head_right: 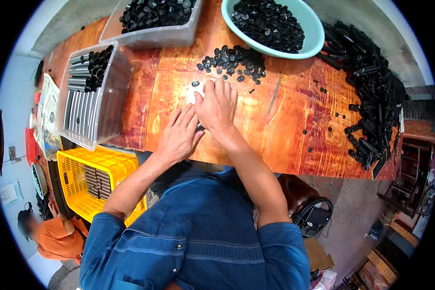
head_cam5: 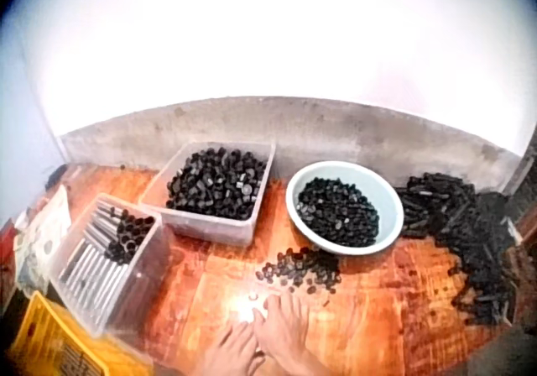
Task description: The person assembles small black plastic components onto cylindrical metal rods. They pick up a rod, insert the components one by one, and place the finished assembly into a yellow basket. The process is repeated with multiple rods and components.
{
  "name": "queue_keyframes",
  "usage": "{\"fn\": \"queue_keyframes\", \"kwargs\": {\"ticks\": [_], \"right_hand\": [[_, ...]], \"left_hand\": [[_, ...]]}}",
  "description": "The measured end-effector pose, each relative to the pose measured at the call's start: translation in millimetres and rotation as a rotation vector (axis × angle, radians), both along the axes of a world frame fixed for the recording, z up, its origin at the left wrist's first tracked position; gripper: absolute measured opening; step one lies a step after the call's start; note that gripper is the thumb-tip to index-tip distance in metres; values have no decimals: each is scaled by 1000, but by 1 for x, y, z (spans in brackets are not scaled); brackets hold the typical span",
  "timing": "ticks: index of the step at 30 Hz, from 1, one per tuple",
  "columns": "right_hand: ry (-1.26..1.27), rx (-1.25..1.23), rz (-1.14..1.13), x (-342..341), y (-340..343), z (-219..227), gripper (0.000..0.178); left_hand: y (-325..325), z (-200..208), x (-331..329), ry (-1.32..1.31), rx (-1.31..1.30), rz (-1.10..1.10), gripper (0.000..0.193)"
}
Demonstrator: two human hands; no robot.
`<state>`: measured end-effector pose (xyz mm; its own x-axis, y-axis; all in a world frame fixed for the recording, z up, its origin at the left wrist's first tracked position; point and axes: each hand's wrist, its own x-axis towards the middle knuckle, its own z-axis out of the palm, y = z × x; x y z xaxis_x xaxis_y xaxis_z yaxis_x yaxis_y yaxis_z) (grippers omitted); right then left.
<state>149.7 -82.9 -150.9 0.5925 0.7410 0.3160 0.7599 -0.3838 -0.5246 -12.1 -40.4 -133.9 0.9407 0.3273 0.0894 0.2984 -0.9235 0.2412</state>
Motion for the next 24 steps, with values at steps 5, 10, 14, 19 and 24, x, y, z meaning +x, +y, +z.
{"fn": "queue_keyframes", "kwargs": {"ticks": [5, 10, 14, 19, 24], "right_hand": [[125, 94, 2, 6, 2, 2, 29], [655, 502, -54, 20, -8, -17, 30], [708, 463, -148, 22, -15, -15, 34], [633, 362, -82, 19, -15, -13, 25], [661, 377, 76, 11, -33, -17, 15]], "left_hand": [[1, 8, 0, -154, -182, 35, 51], [0, 1, -4, -230, -216, 144, 37], [5, -6, -13, -435, -453, 298, 30], [20, -7, -29, -444, -1254, 513, 35], [16, -2, -36, -679, -1965, 500, 47]]}}
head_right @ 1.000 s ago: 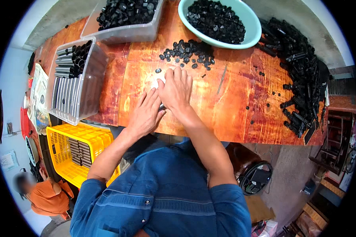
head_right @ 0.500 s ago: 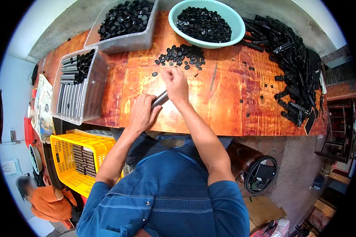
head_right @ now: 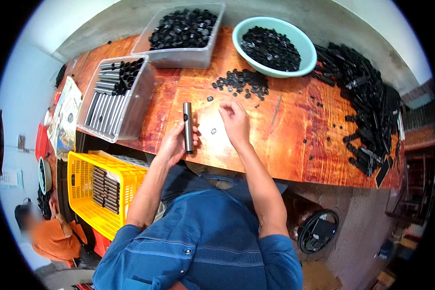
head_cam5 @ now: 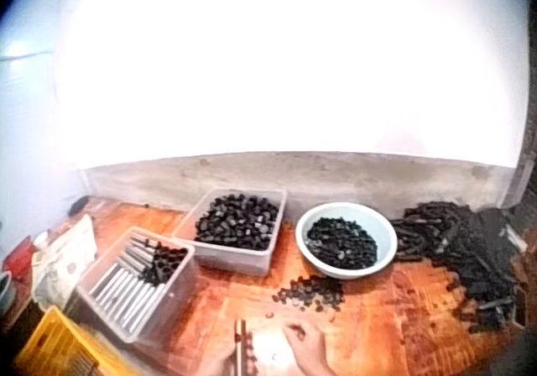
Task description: The person assembles small black plastic components onto cylindrical metal rods. They pick up a rod, insert the components one by one, and place the finished assembly into a yellow basket. The process is repeated with multiple rods and components.
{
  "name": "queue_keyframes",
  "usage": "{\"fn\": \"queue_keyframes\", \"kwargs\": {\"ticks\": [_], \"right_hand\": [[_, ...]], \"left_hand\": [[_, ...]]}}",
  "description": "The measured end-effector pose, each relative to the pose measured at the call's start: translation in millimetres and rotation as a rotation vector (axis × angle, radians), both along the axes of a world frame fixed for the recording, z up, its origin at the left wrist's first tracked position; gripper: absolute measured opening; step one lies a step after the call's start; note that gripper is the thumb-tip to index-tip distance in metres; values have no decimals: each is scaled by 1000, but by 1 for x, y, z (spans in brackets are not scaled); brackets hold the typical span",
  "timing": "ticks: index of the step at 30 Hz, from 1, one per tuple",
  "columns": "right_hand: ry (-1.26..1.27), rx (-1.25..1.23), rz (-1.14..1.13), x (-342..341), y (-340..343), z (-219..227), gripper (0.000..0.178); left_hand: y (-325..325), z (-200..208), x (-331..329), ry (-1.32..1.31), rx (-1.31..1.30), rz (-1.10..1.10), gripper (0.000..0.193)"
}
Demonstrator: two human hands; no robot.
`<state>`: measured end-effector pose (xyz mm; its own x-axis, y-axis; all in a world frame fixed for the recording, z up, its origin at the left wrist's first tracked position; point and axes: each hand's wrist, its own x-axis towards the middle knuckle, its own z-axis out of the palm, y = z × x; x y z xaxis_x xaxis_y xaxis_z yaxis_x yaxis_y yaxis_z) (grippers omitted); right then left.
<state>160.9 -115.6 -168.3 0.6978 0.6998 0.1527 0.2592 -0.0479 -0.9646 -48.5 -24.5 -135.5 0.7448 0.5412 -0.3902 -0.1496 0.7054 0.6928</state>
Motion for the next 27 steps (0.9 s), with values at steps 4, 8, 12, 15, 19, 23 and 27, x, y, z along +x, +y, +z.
{"fn": "queue_keyframes", "kwargs": {"ticks": [4, 8, 12, 15, 19, 23, 27], "right_hand": [[-270, -59, 206, -26, -31, 28, 18], [-673, -22, 310, -33, -38, 31, 19], [-654, 12, 249, -32, -39, 16, 10], [-333, 35, 169, -38, -40, 15, 7], [360, 27, 149, -36, -46, 15, 9], [550, 33, 232, -32, -53, 20, 19], [594, 74, 258, -36, -60, 31, 25]], "left_hand": [[-5, -6, -3, -84, -137, 12, 45], [-13, -6, 3, -134, -196, 21, 39], [-21, -8, 7, -147, -186, 1, 37], [-27, -4, 4, -137, -181, -4, 34], [-32, 2, 3, -106, -182, -18, 32], [-38, 1, 2, -94, -179, -34, 28], [-44, 0, 0, -118, -158, -52, 33]]}}
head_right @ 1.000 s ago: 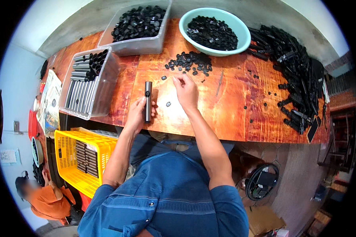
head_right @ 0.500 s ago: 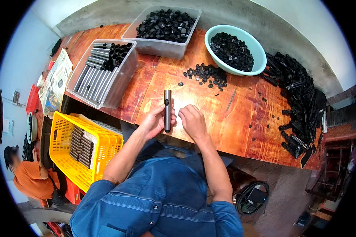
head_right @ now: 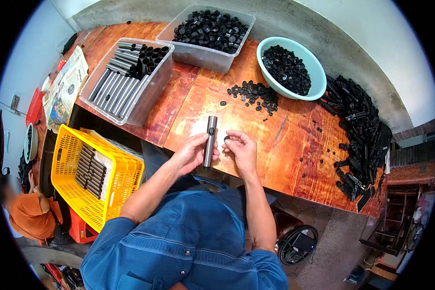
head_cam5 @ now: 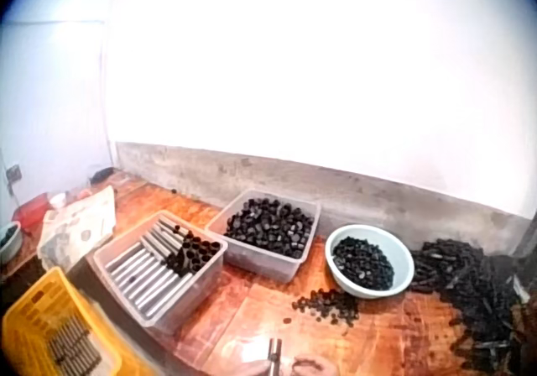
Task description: The person assembles small black plastic components onto cylindrical metal rods. They pick up a rod, insert the components one by one, and place the finished assembly into a yellow basket. The process is repeated with multiple rods and components.
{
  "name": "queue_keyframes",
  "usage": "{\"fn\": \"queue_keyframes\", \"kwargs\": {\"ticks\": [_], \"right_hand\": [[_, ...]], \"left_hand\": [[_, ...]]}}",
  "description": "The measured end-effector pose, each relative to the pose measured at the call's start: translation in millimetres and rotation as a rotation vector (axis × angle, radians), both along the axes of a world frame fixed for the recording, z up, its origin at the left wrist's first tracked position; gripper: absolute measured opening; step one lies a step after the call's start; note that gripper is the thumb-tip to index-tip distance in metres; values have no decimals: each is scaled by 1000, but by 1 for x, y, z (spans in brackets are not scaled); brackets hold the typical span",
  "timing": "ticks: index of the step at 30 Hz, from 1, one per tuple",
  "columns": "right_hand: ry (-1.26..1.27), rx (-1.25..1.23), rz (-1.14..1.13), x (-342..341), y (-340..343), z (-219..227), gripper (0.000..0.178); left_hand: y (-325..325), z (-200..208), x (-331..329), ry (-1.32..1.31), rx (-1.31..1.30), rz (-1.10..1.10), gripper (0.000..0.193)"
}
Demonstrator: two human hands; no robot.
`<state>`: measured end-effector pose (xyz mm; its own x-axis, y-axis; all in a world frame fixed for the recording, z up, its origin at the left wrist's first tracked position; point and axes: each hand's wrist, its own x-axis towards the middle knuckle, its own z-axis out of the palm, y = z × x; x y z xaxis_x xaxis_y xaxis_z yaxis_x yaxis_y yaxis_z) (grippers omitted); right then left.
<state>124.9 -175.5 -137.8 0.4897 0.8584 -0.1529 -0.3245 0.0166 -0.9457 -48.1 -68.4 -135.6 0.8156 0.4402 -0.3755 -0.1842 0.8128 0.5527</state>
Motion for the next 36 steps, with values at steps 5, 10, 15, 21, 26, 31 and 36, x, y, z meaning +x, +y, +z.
{"fn": "queue_keyframes", "kwargs": {"ticks": [5, 10, 15, 21, 26, 31, 36], "right_hand": [[-8, 28, 8, 0, -6, 7, 22], [-42, 17, 27, 0, -7, 4, 19], [32, 46, 40, -4, -9, 10, 17], [154, 61, 90, -6, -11, 15, 16], [95, 6, 76, -10, -7, 19, 16], [-58, -16, 25, -16, -5, 7, 14], [-331, -72, 11, -25, -6, 14, 18]], "left_hand": [[-4, 0, 0, -58, -34, -21, 32], [-8, 8, 1, -59, -62, -26, 33], [-6, 10, -1, -80, -113, -31, 30], [-8, 13, 0, -85, -148, -32, 31], [-11, 9, 1, -60, -110, -39, 38], [-11, 3, 1, -50, -81, -31, 36], [-12, 6, 0, -6, -57, -13, 29]]}}
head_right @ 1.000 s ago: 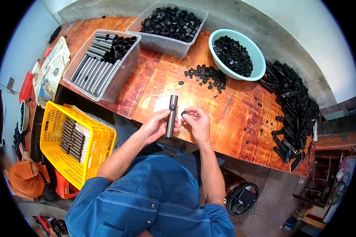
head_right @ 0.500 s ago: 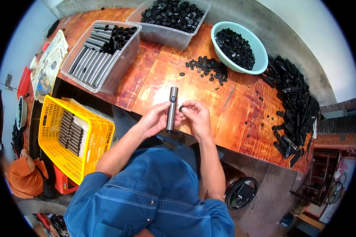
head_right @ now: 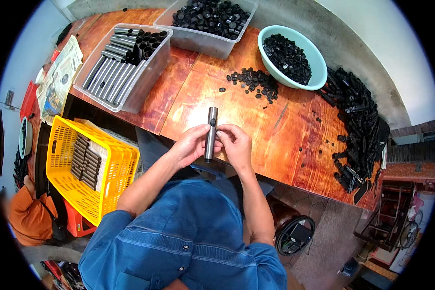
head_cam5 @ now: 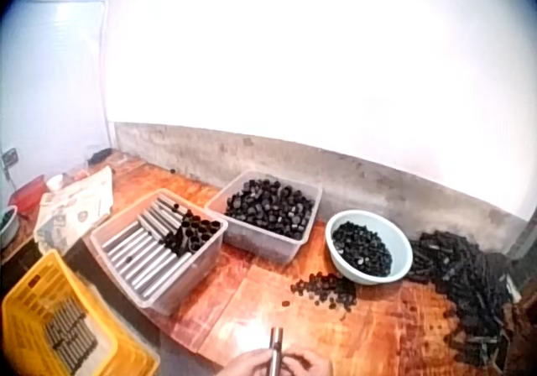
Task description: The person assembles small black plastic components onto cylindrical metal rods. They pick up a rod, insert the components one by one, and place the finished assembly into a yellow basket. The process is repeated with multiple rods and components.
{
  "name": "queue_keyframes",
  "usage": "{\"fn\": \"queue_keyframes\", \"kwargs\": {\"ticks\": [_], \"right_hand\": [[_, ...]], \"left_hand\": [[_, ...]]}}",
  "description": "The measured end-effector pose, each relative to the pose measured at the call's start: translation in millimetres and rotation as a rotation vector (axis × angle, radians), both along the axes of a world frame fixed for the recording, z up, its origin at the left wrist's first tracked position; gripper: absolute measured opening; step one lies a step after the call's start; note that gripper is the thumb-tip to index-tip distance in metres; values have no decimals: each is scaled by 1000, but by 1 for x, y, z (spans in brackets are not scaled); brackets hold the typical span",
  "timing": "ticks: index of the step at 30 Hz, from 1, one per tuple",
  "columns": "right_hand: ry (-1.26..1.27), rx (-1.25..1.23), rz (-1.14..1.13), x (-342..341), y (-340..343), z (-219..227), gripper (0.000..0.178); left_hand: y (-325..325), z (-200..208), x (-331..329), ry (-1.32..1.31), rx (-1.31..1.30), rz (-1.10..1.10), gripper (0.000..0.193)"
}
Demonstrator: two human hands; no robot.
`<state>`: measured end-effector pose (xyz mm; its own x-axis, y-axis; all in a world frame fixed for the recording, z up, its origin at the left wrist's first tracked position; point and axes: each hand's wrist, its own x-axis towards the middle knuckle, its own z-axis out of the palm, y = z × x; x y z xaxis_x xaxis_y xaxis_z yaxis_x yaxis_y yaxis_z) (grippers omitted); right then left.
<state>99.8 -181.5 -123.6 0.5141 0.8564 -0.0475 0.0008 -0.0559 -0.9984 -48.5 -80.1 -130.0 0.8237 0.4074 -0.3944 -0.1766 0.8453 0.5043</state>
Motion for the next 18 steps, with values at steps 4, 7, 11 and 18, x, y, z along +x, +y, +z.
{"fn": "queue_keyframes", "kwargs": {"ticks": [4, 7, 11, 18], "right_hand": [[-19, -71, 77, 4, -6, 6, 24], [-136, -112, 102, 6, -7, 10, 25], [-305, -94, 17, 6, -8, 16, 27], [-454, 128, -42, 6, -3, 26, 27]], "left_hand": [[1, 0, -2, 65, 67, 13, 29], [0, 0, -2, 96, 104, -4, 29], [0, 1, -3, 14, 65, -16, 27], [-4, 4, 0, 45, 84, -34, 27]]}}
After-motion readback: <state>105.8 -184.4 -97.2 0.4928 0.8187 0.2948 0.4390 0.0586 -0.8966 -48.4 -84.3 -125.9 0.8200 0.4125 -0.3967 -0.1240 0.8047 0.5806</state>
